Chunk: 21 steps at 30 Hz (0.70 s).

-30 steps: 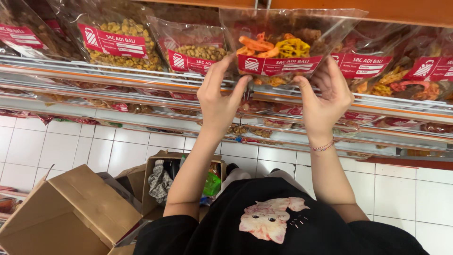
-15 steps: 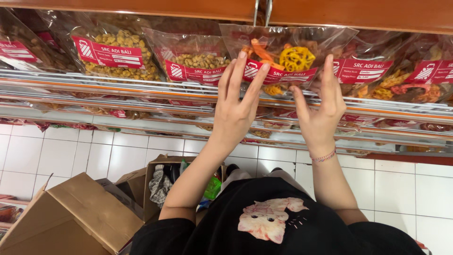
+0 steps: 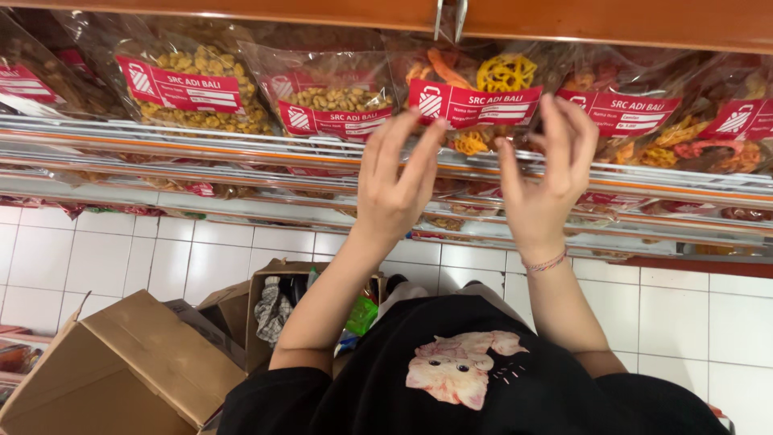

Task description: The person takes packaged snacks from a cardboard box and places them onto wire shelves in a store aisle. They arrange the items in rows and later use a cloth to wipe the shelf surface.

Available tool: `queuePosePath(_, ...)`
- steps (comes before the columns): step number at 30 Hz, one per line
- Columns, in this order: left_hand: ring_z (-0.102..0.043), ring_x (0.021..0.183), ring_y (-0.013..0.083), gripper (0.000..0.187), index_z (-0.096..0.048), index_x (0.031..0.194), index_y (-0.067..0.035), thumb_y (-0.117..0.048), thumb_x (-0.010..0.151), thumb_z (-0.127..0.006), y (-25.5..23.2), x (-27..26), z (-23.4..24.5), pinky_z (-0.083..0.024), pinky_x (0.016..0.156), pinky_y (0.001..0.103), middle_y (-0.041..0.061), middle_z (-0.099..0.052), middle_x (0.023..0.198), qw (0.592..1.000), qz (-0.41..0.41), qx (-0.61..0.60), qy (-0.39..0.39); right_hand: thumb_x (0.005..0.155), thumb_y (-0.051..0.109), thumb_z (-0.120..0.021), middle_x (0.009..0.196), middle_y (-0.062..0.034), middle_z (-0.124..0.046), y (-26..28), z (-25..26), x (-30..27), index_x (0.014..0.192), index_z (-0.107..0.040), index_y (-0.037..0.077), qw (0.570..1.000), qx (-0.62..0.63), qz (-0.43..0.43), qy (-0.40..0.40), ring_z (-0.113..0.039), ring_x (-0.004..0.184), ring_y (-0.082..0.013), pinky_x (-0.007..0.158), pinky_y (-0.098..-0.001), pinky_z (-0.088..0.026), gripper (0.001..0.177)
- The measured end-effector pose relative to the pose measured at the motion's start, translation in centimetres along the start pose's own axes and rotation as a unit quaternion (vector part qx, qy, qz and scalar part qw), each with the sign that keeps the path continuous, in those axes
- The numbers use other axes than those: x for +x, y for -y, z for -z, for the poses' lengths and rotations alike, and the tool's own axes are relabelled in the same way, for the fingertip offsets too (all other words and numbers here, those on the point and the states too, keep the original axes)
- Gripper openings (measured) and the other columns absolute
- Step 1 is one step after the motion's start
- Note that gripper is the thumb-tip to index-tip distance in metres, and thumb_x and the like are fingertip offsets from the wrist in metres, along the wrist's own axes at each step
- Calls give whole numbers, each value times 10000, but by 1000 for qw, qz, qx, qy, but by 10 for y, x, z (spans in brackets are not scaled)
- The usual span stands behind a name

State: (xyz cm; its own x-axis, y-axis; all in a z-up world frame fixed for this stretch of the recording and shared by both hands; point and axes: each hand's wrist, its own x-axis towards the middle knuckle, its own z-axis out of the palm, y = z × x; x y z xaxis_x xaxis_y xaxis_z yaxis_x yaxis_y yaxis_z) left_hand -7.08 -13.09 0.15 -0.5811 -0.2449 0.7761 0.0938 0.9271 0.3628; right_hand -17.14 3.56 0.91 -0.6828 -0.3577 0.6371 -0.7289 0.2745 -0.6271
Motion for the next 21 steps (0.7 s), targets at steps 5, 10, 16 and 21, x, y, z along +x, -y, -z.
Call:
queuePosePath(5,-532,1422,343,381,-632,1339,-51,-82,975,-742,0,-11,8,-393,1237,496,176,-519,1517,997,-29,6,66,972,133,-831,1597,-205,-395,5,-4,-12,1494,-613,134,978,-161,105,77,-418,1488,-385,1181,-508,-396,566)
queuePosePath(10,-497,1449,287,382,-675,1341,-55,-212,994,-713,-4,-7,8,-237,1265,546,153,-512,1536,994,-17,64,91,993,225,-797,1643,-250,-347,4,0,-7,1525,-605,135,973,-164,93,137,-383,1533,-425,1228,-537,-335,573)
queuePosePath(16,-496,1440,282,297,-689,1271,-103,-234,1006,-723,-3,-10,6,-232,1272,547,111,-526,1485,994,-24,58,85,1012,238,-796,1635,-230,-367,-3,5,-11,1541,-597,134,967,-169,111,156,-384,1536,-408,1243,-542,-333,576)
queuePosePath(21,-455,1476,286,367,-679,1344,-114,-311,1034,-681,-2,-14,6,-213,1270,551,126,-501,1548,992,-26,63,105,1004,284,-793,1626,-183,-407,-6,8,-13,1534,-576,117,952,-208,132,180,-430,1523,-363,1236,-553,-294,597)
